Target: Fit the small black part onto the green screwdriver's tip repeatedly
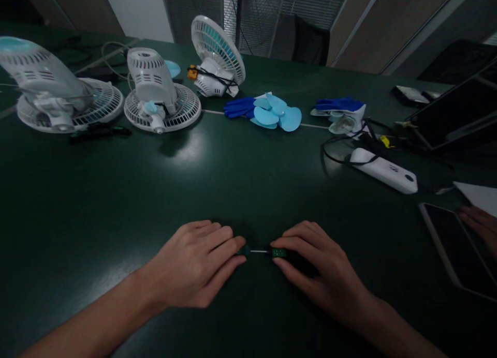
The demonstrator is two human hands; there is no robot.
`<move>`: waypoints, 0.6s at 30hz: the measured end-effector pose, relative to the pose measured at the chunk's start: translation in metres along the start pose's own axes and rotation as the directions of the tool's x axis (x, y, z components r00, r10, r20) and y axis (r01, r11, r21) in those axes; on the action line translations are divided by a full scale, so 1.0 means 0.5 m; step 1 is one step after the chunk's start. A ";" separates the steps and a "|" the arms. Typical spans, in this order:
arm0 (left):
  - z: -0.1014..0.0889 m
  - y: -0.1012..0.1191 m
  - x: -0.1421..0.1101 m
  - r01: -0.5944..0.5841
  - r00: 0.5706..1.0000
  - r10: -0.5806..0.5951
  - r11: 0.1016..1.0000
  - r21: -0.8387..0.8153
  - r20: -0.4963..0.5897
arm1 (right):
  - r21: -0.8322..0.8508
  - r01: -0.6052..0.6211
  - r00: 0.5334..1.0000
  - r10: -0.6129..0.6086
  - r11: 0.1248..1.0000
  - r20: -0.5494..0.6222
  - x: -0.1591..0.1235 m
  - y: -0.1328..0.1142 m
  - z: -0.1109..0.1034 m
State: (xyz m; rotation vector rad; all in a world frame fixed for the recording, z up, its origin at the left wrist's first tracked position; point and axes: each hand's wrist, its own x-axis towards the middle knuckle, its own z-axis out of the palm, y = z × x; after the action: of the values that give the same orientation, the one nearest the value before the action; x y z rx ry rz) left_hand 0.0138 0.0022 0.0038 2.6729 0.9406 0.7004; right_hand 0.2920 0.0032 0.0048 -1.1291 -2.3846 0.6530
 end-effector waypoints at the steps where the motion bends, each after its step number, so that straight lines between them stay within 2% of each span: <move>1: 0.001 0.000 0.000 0.000 1.000 0.000 1.000 0.001 -0.001 | 0.001 0.006 1.000 -0.006 1.000 -0.004 0.000 -0.001 0.001; 9: 0.002 -0.001 0.001 -0.034 0.999 0.033 0.999 0.020 0.037 | 0.012 -0.005 1.000 0.005 1.000 0.005 -0.003 -0.002 0.003; 13: -0.005 -0.001 0.002 -0.069 0.997 0.068 0.997 -0.025 -0.032 | 0.008 -0.001 1.000 0.001 1.000 0.017 -0.003 -0.002 0.002; 18: -0.005 -0.005 0.005 -0.036 0.994 0.033 0.999 -0.033 -0.100 | 0.010 -0.016 0.999 0.016 1.000 0.046 -0.002 0.001 0.001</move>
State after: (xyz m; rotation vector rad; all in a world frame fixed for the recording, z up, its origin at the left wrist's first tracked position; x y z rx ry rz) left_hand 0.0128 0.0058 0.0057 2.6510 0.8995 0.8563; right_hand 0.2925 0.0026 0.0039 -1.1415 -2.4098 0.7029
